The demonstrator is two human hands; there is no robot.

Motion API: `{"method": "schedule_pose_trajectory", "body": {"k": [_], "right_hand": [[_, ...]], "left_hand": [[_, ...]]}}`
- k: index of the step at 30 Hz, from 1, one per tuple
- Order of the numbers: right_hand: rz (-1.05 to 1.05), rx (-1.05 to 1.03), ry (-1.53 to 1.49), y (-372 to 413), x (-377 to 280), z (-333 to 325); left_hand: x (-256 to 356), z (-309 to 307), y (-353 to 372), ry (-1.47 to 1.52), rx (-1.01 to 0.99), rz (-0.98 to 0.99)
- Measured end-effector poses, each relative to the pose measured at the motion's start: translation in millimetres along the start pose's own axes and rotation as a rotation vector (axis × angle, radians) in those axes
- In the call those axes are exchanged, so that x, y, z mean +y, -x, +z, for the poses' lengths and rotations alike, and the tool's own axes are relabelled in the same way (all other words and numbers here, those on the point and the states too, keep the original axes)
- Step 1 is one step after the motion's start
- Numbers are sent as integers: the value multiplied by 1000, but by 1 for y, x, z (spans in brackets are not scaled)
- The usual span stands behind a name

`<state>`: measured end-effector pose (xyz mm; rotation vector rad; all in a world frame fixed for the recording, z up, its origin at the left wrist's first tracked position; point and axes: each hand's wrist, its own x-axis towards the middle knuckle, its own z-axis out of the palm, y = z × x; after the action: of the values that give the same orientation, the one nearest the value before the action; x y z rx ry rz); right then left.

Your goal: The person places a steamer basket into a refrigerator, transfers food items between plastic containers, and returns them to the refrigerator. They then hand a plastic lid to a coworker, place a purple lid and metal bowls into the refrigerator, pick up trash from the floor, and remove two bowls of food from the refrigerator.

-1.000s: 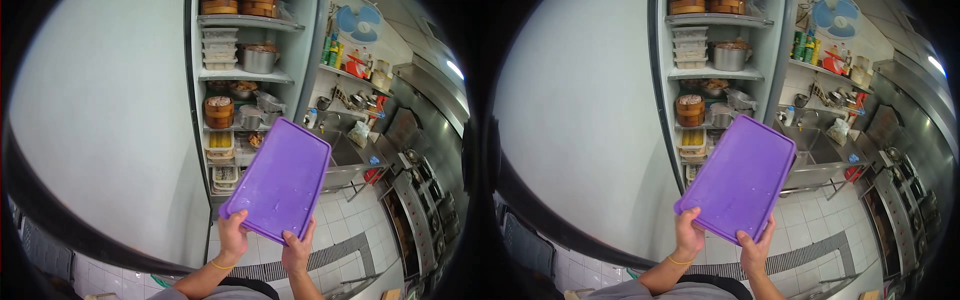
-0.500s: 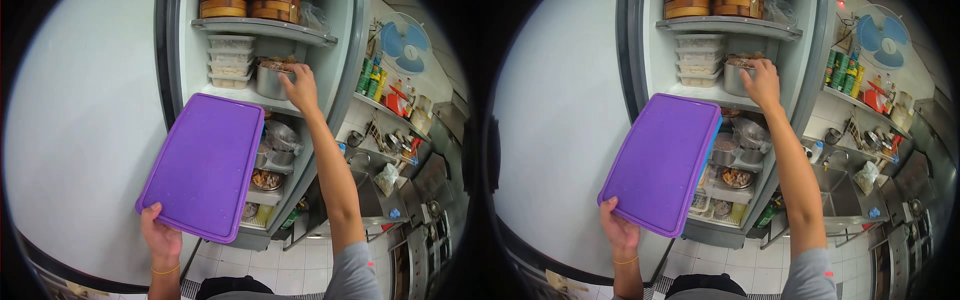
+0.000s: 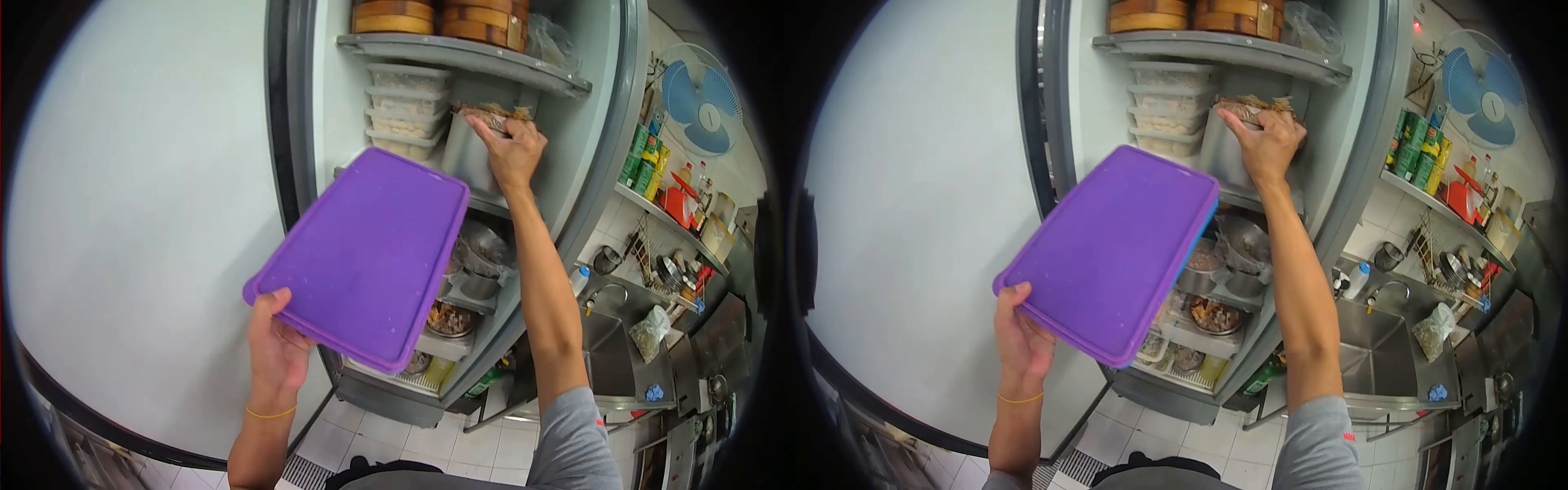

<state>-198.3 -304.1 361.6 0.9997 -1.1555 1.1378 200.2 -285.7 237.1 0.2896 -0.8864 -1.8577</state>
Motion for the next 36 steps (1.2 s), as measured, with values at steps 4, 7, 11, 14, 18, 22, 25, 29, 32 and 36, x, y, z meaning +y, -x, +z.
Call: {"method": "schedule_pose_trajectory", "body": {"k": [4,7,11,14,18,22,25,29,32,36], "right_hand": [[-173,52,-45,-28,-37,-25],[-149,13,-151,-48,-66,-29],[-156,-14,-226,-43,-110,1],[-225,113,-305,-15,-131,48],[-180,-29,-314,22,-131,90],[-108,-106,-311,25,-124,99],[-174,-262,-308,28,-105,87],[-302,-276,-482,19,-91,71],[-268,-86,-372,6,-66,63],[347,-290,-3,-14,22,98]], "left_hand": [[-5,-11,10,13,69,-19],[-9,-19,19,32,91,-59],[-13,-33,35,67,92,-116],[-11,-35,44,61,109,-109],[-9,-46,48,56,130,-93],[-6,-55,40,35,188,-41],[-3,-58,30,42,196,-27],[1,-48,17,69,150,-27],[1,-38,8,80,139,-34],[0,-32,2,99,120,-36]]}}
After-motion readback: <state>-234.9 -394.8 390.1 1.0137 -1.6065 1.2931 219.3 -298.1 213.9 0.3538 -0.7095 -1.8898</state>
